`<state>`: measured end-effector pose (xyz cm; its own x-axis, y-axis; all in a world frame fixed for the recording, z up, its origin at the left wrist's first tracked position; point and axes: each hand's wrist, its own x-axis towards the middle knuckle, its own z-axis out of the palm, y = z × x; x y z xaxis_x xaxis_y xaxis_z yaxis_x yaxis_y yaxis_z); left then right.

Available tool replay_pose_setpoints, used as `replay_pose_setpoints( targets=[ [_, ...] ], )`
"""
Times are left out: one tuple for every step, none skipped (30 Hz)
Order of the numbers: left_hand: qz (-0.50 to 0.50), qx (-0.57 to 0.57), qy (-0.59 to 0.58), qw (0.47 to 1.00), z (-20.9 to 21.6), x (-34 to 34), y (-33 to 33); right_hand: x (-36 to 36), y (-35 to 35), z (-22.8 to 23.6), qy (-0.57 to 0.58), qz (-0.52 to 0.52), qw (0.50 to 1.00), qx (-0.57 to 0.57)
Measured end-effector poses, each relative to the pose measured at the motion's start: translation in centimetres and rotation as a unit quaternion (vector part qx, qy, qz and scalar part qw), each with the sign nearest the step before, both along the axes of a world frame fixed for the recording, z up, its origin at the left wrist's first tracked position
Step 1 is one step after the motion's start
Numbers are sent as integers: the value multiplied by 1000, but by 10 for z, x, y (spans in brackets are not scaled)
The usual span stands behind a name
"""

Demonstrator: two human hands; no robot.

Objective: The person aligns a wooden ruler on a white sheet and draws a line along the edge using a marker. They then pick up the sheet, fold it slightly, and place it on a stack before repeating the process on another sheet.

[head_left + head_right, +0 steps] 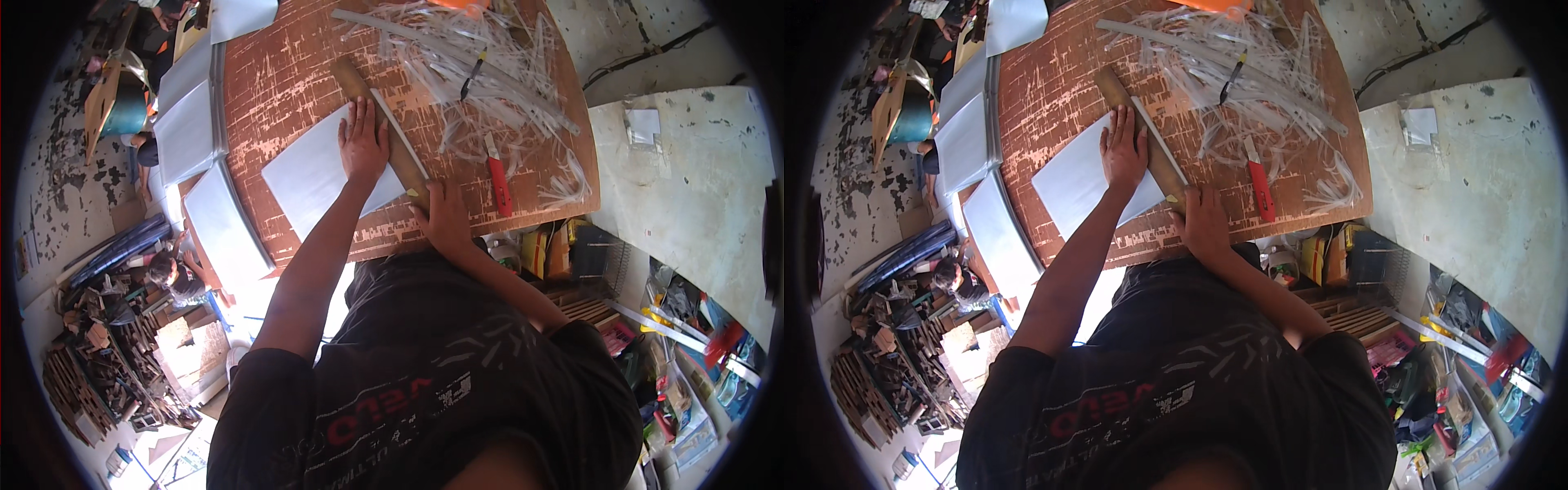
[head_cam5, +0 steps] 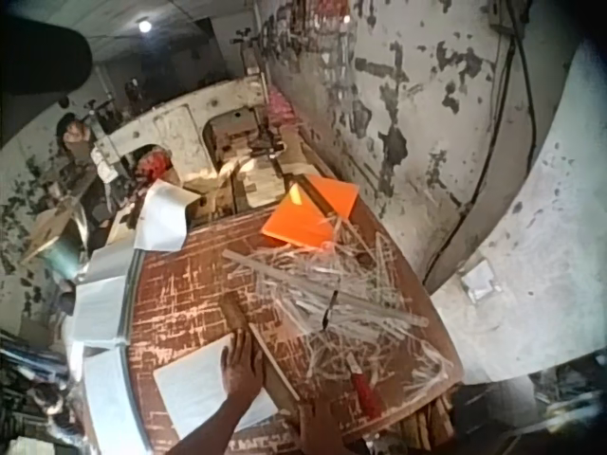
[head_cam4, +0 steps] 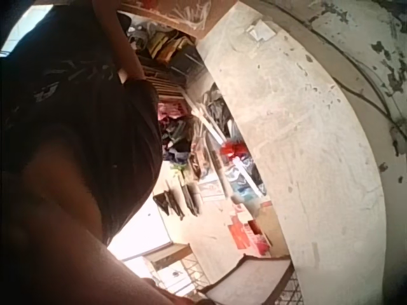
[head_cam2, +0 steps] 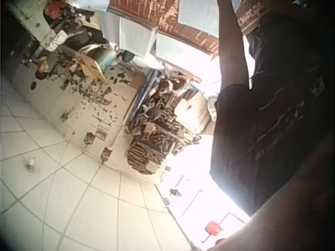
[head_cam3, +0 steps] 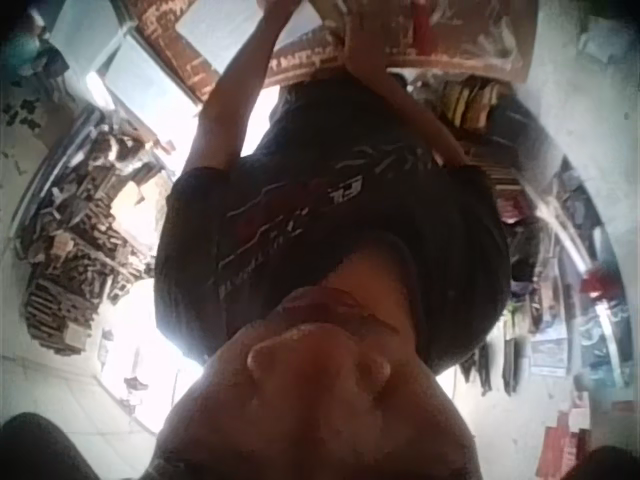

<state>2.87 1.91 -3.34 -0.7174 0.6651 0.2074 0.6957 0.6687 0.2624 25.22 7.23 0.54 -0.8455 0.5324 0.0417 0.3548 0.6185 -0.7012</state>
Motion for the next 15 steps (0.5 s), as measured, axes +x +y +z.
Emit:
replay_pose_setpoints(
  targets=[
    [-4,-6,-11,1000,0,0,0,0,0,0,3,-2,1000,-6],
    [-3,-11,-12,1000,1,0,-1,0,0,1,4,7,1000,-3],
    [7,-8,-11,1000,1,0,-1,0,-1,3,2,3,1000,-5],
    [0,0,-9,1000,1,1,-2,0,-1,5,0,-1,1000,-7],
    [-8,6,-6,1000,2,1,-2,0,-1,5,0,6,1000,-4],
    [-8,4,-6,1000,2,0,-3,0,-1,4,-14,6,1000,-16],
    [-1,6,-6,1000,1,1,-3,0,-1,3,-29,6,999,-27],
    [1,5,-12,1000,2,2,-2,0,0,0,-31,10,999,-26],
    [1,4,-19,1000,3,2,-3,0,1,-2,-12,11,999,-29],
    [5,5,-22,1000,4,0,-2,0,3,-4,6,10,999,-31],
    [2,12,-18,1000,4,0,-3,-1,3,-4,3,14,999,-32],
    [-1,19,-14,1000,3,0,-3,-2,4,-4,6,-4,999,-53],
    [2,18,-18,1000,3,0,-5,-3,4,-3,10,-23,997,-75],
    [0,20,-16,1000,4,-2,-4,-3,5,-5,7,-21,997,-74],
    [-3,22,-13,1000,4,-3,-3,-3,5,-7,15,-17,997,-69]
  ],
)
